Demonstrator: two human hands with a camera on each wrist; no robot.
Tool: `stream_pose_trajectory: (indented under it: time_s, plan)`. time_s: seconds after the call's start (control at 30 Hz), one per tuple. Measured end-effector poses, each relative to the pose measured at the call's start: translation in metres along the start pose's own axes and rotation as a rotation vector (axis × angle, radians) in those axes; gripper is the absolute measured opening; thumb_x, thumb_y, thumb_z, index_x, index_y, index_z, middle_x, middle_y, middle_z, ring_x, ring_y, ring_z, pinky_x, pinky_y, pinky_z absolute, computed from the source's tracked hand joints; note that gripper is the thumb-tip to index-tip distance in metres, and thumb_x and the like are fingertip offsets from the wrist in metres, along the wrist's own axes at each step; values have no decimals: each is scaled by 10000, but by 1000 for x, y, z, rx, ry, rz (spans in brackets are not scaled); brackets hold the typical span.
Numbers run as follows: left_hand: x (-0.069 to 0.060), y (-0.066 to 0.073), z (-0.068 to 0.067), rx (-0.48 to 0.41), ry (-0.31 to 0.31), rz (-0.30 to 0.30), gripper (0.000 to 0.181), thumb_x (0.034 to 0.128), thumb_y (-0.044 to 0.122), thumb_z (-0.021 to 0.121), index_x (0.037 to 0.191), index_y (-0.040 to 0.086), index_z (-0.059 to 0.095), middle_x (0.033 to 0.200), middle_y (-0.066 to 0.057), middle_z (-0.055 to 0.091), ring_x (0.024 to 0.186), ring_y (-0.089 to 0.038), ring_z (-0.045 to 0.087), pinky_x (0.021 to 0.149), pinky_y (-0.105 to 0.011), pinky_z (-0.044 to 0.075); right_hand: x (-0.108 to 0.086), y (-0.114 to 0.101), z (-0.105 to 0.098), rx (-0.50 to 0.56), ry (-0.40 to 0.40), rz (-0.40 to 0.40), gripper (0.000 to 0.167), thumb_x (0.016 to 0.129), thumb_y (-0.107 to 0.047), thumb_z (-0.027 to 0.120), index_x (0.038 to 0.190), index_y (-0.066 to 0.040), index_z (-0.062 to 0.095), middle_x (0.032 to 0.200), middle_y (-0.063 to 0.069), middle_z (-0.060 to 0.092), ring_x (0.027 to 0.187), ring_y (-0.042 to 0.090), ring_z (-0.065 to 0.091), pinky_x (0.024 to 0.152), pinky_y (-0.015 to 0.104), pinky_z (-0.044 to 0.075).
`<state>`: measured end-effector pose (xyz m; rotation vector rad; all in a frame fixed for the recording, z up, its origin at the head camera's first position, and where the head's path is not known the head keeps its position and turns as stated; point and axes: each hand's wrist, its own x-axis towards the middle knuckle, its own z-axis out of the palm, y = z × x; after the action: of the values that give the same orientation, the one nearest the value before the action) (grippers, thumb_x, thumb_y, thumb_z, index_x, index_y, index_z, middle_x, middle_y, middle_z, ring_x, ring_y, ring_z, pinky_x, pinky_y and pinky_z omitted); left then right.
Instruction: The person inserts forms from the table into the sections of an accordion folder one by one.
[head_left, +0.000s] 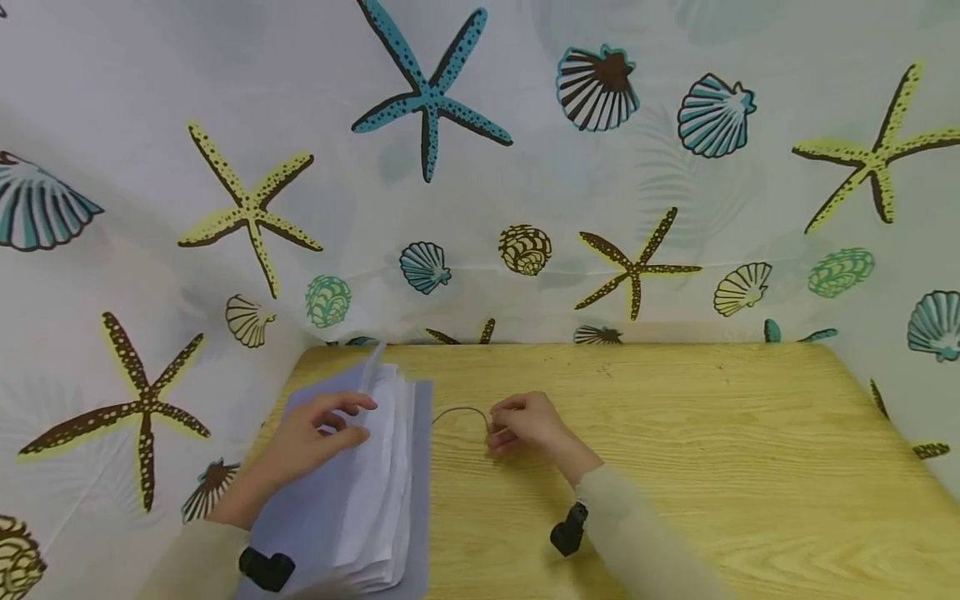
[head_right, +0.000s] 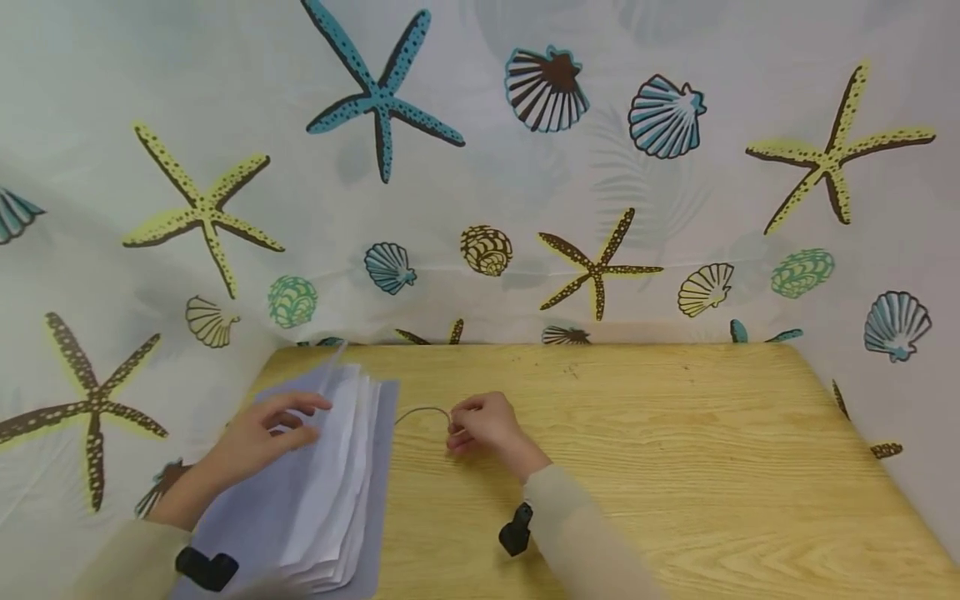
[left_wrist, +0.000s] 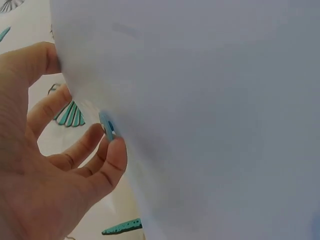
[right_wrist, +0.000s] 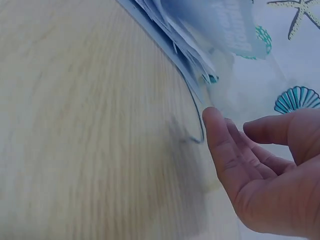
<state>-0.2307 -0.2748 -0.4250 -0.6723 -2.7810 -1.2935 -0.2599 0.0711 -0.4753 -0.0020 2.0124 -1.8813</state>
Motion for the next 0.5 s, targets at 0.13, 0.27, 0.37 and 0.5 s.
stream_pose_trajectory:
  time_s: [0.13, 0.27, 0.37, 0.5]
  plan:
    - [4, 1, 13, 169, -7, -36, 327, 941, 256, 782, 1259, 201, 728, 1182, -141, 668, 864, -148, 607, 694, -287, 500, -2, -5, -19, -53, 27, -3, 344, 1072, -78, 562, 1349, 120, 610, 1165, 302, 723, 899, 342, 793, 839, 473, 634]
    - [8, 5, 25, 284, -47, -50, 343, 931, 324, 785, 1258, 234, 731, 1112, -102, 614, 801, -152, 517, 685, -328, 443, -5, -11, -39, -152, 48, -19, 362, 1077, -103, 553, 1362, 114, 604, 1220, 310, 705, 965, 379, 780, 840, 468, 634]
    - [11, 8, 32, 339, -93, -72, 377, 925, 348, 781, 1275, 219, 723, 1099, -103, 590, 725, -145, 485, 681, -345, 434, -7, -18, -53, -233, 70, -47, 365, 1075, -121, 555, 1357, 104, 612, 1236, 308, 699, 988, 386, 771, 808, 435, 640]
    - [15, 16, 37, 459, -161, -101, 451, 903, 386, 781, 1308, 198, 712, 1102, -128, 630, 695, -152, 532, 660, -378, 470, -12, -29, -68, -329, 106, -107, 357, 1070, -137, 564, 1332, 95, 634, 1219, 302, 704, 1003, 401, 759, 779, 415, 640]
